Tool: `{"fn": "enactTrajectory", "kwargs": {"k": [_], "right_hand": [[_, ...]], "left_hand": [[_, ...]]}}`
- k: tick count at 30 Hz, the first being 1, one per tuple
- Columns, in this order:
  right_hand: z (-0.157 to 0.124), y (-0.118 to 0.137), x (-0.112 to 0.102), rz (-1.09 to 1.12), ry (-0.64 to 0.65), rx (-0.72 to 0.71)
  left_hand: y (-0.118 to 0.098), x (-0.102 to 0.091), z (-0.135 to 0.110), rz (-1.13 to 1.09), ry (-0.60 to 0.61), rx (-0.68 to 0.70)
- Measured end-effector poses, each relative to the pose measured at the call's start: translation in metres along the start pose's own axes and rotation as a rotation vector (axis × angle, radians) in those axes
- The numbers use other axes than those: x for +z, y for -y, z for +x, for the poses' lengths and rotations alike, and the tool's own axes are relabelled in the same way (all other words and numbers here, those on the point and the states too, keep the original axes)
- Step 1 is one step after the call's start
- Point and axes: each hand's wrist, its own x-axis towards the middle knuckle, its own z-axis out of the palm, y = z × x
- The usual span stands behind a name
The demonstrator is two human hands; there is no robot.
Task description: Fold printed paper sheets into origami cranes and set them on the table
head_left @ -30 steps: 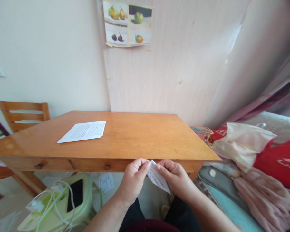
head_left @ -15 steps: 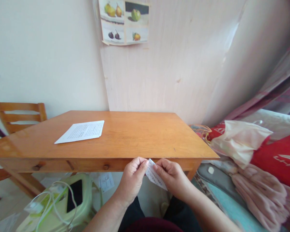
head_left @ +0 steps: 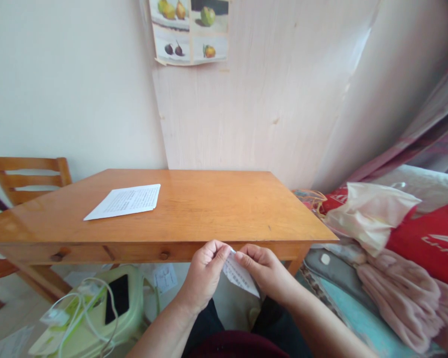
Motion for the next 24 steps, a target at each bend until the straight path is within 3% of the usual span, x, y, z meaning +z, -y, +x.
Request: {"fn": "enactTrajectory", "kwargs": {"k": [10,18,24], "right_hand": [[0.000,-0.006,0.002,-0.024,0.039,-0.049],[0.002,-0.007,-0.003,0.067,0.019,-0.009],[0.003,-0.005,-0.001,0.096,0.007,0.032]], "left_hand": [[0.004,0.000,0.002,0.069,-0.036,0.051],[-0.001,-0.005,0.003,-0.066,-0.016,0.025],[-0.009,-0.006,0.004,-0.008,0.042,0.023]]}}
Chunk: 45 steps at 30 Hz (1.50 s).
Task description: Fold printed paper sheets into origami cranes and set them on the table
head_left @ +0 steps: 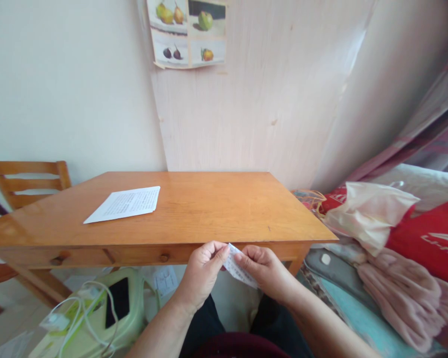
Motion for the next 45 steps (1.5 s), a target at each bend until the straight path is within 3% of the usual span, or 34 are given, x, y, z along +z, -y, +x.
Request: {"fn": "enactTrajectory", "kwargs": {"k": [6,19,32,39,45], "right_hand": [[0.000,0.006,0.001,0.180,0.018,0.059],[0.002,0.003,-0.003,0.079,0.074,0.045],[-0.003,0.004,-0.011,-0.015,0.097,0.057],[0.000,0.011,-0.017,0.016,-0.027,-0.028],[0.000,0.004,-0.017,0.052,-0.025,-0.085]], "left_hand": [[-0.003,-0.001,0.001,-0.005,-0.029,0.025],[0.001,0.001,0.003,0.030,-0.081,0.061],[0.006,-0.011,0.004,-0.015,-0.134,0.040],[0.014,-0.014,0.007,-0.195,-0.092,-0.042],[0.018,-0.011,0.008,-0.391,-0.051,-0.131]]}}
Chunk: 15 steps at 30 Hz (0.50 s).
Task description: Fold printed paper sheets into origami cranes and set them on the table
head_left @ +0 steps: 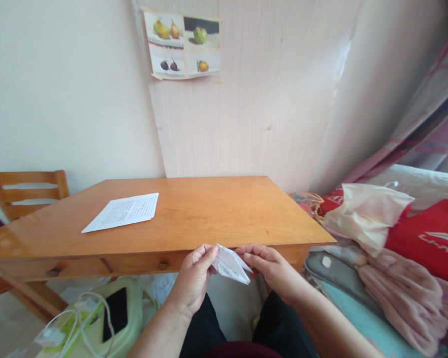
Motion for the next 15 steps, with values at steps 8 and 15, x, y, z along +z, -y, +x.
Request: {"fn": "enactTrajectory", "kwargs": {"k": [8,15], "right_hand": [[0.013,0.016,-0.001,-0.358,0.131,-0.447],[0.048,0.032,-0.016,-0.529,0.019,-0.505]], "left_hand": [[-0.009,0.015,0.016,-0.249,0.080,-0.281],[-0.026,0.027,0.056,-0.136,0.166,-0.373]]}}
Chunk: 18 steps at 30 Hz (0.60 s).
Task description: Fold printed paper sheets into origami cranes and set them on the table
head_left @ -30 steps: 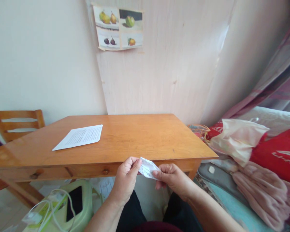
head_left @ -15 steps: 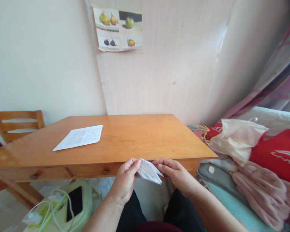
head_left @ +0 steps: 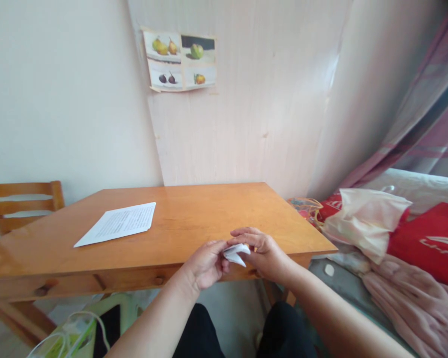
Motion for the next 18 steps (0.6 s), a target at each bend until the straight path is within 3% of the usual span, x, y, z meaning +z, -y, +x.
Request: {"fn": "enactTrajectory", "kwargs": {"k": [5,10,18], "right_hand": [[0.025,-0.027,-0.008,0.115,-0.058,0.153],[0.050,-0.063,-0.018,0.229,-0.148,0.357],[0.092,-0.101,-0.034,0.225,-0.120,0.508]], "left_hand": [[-0.018,-0.009,0.036,0.169,0.045,-0.024],[-0.038,-0.021,0.077,0.228,0.037,0.094],[-0.065,-0.023,0.120,0.418,0.190,0.107]]}}
